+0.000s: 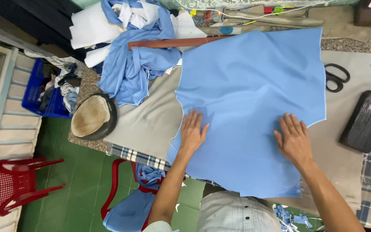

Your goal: The person irons a light blue fabric piece on a work table using a steam iron and a black pressing block. After ironing, the person uses large scissors to trim the edges of the fabric.

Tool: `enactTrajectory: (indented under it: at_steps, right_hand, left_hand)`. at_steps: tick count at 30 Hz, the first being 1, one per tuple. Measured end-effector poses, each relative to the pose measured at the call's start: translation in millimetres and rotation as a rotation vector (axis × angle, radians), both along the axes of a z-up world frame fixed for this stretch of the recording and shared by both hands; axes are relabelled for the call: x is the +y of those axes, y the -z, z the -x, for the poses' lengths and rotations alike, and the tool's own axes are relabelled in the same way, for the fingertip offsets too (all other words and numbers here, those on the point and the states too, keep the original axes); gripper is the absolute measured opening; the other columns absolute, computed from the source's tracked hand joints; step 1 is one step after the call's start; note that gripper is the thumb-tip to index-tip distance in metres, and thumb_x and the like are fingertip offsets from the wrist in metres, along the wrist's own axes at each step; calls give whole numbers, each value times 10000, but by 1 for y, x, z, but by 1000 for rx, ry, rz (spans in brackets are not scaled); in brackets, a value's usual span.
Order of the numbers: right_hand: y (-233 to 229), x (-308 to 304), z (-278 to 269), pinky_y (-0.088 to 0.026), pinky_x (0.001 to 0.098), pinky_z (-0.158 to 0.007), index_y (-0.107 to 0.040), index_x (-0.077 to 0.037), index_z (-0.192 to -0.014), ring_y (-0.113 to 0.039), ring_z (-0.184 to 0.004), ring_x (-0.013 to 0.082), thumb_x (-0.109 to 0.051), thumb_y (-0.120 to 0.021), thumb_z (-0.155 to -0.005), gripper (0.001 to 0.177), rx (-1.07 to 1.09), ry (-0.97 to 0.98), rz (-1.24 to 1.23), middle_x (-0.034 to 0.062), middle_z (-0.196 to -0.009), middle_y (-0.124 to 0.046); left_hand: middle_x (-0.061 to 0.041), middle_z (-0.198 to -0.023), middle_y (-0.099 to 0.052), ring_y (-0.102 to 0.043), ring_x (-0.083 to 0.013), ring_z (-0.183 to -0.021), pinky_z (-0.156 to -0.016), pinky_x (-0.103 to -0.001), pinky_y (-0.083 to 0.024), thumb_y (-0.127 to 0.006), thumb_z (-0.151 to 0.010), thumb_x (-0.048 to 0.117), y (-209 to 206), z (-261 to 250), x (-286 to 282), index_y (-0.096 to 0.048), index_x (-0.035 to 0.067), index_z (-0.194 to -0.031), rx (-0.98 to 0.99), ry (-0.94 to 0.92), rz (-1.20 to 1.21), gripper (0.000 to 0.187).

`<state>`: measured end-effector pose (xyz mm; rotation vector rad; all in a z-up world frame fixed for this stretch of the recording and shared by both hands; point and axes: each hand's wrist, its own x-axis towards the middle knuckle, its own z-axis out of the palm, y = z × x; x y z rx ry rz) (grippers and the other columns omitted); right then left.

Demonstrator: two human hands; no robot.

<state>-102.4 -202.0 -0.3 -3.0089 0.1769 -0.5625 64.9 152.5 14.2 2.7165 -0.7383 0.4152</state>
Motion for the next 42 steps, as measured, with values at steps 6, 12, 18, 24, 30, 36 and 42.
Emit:
enactTrajectory:
  at_steps: [6,12,18,24,30,36,42]
  right_hand:
    - [49,-10,-37,-241,568,-1280,-506,-181,-1578,-361,-1583,286,-574,-358,-1080,652,298,113,-85,104,-1666,-465]
    - [63,-26,-56,-202,582,-1273,-444,-182,-1617,-302,-1595,297,-575,-342,-1081,673,281,77,-131,129,-1692,-403]
    - [26,32,-41,-207,550,-1269,-531,-108,-1551,-317,-1585,333,-532,-396,-1085,645,162,84,-125,178,-1665,-435]
    - [42,55,-32,-213,564,-1288,-529,-112,-1546,-319,-1594,336,-527,-415,-1074,639,188,74,-140,166,-1664,-447]
    - [36,8,1,-272,556,-1244,-592,-52,-1529,-395,-1554,373,-490,-391,-1142,617,136,192,-111,236,-1619,-508]
    - [32,84,-15,-355,543,-1189,-655,-82,-1404,-465,-1485,362,-443,-637,-952,579,-6,163,-53,194,-1560,-552]
    - [46,124,-4,-285,526,-1221,-585,-216,-1445,-389,-1508,288,-518,-544,-985,552,22,-3,-190,94,-1561,-512]
  left_hand:
    - [-158,-1604,-443,-435,-375,-1460,-1169,-652,-285,-531,-1030,416,33,-60,-15,-472,160,-1549,184,245,-92,582]
    - [-117,-1613,-440,-368,-331,-1509,-1203,-621,-241,-530,-1027,480,50,-83,-23,-474,185,-1558,116,282,-87,610]
    - [-277,-1601,-373,-320,-442,-1510,-1211,-664,-172,-497,-1043,490,11,-14,-58,-456,76,-1535,274,308,-75,644]
    - [-151,-1621,-445,-393,-343,-1537,-1256,-637,-232,-392,-999,620,44,31,-71,-450,218,-1553,270,565,49,688]
    - [-228,-1535,-484,-434,-432,-1436,-1141,-633,-329,-660,-954,380,39,-46,46,-558,155,-1486,36,191,-71,587]
    - [-338,-1527,-428,-359,-566,-1428,-1143,-665,-275,-532,-1031,455,4,2,-1,-479,3,-1516,157,28,-80,665]
    - [-232,-1565,-455,-401,-408,-1468,-1191,-625,-242,-565,-1001,433,16,29,-39,-544,109,-1487,147,438,-28,584]
